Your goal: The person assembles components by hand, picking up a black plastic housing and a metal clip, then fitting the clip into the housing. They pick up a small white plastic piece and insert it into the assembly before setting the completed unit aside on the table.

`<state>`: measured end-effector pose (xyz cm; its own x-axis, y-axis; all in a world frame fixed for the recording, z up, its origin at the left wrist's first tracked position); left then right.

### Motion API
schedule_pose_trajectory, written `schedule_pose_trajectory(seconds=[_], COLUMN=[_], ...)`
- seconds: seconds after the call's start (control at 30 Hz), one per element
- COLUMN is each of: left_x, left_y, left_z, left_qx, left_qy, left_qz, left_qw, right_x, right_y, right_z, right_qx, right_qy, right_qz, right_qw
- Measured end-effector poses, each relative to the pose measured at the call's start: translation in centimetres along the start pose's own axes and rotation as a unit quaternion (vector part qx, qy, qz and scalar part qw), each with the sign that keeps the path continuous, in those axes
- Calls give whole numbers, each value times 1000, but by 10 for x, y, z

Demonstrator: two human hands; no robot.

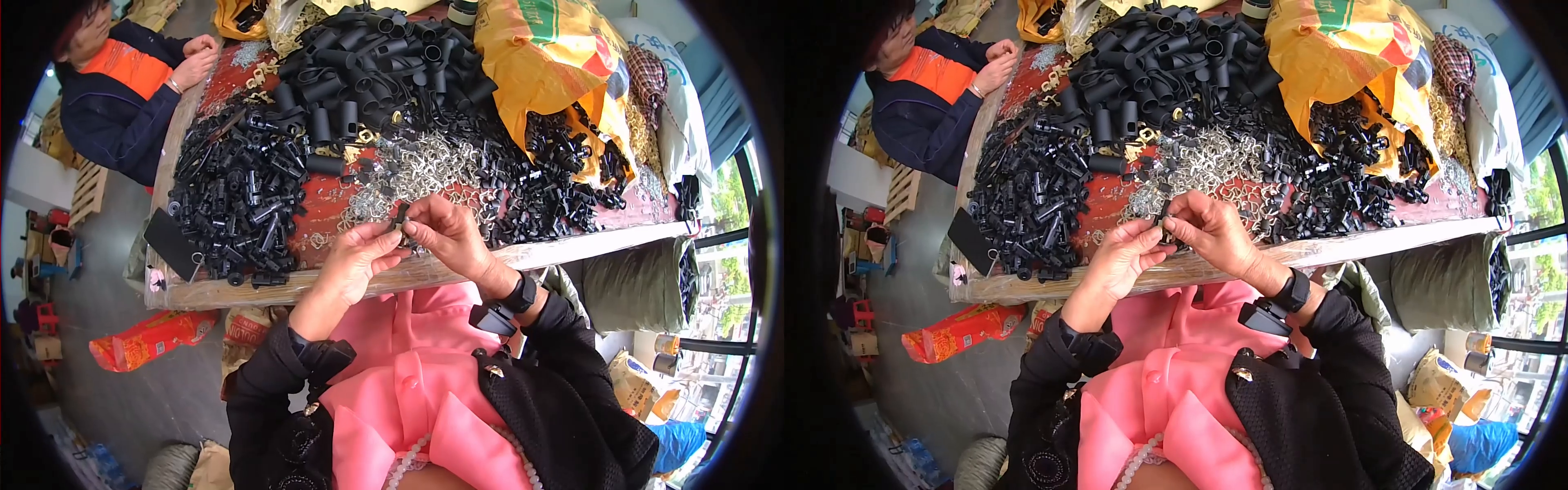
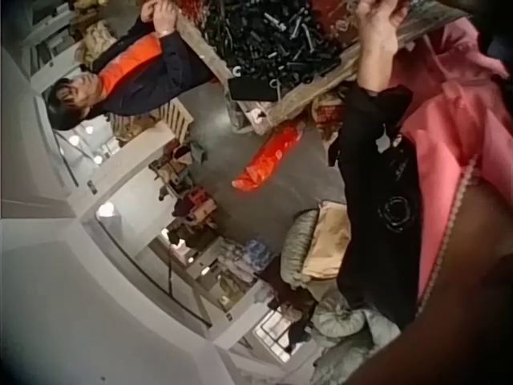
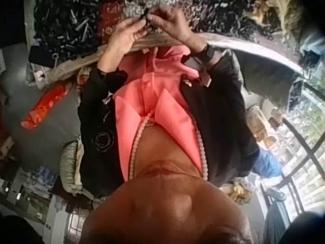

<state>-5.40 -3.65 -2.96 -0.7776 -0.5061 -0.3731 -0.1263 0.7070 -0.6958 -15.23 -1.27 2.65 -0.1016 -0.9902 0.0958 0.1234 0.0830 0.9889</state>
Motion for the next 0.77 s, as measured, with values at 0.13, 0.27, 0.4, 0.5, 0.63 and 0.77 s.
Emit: schedule_pose_trajectory(seconds=[0.13, 0.27, 0.4, 0.5, 0.63, 0.77], left_x=[-1, -6, -12, -9, -6, 8], left_y=[7, 12, 19, 25, 10, -18], left_z=[-8, -20, -33, -25, -19, 18], left_qx=[-28, -78, -68, -49, 30, 157], left_qy=[14, 39, 75, 63, 58, -40], left_qz=[14, 24, 70, 81, 34, -20], left_qw=[999, 996, 992, 994, 997, 987], right_x=[-9, -27, -35, -36, -34, -29], right_y=[20, 52, 60, 62, 59, 51], right_z=[6, 2, -4, -10, -10, -10], right_qx=[-87, -252, -325, -369, -319, -327], right_qy=[-48, -55, -34, -29, -21, -11], right_qz=[96, 220, 267, 293, 296, 276], right_qw=[990, 941, 907, 882, 900, 904])
Point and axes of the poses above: each hand's wrist, its own x-axis towards the middle knuckle, its own z-axis out of the back of the hand, y = z × x, the point moved 10 cm from there along x, towards the middle knuckle, and after that the axes turned 4 degrees about y, right-handed, at the moved point
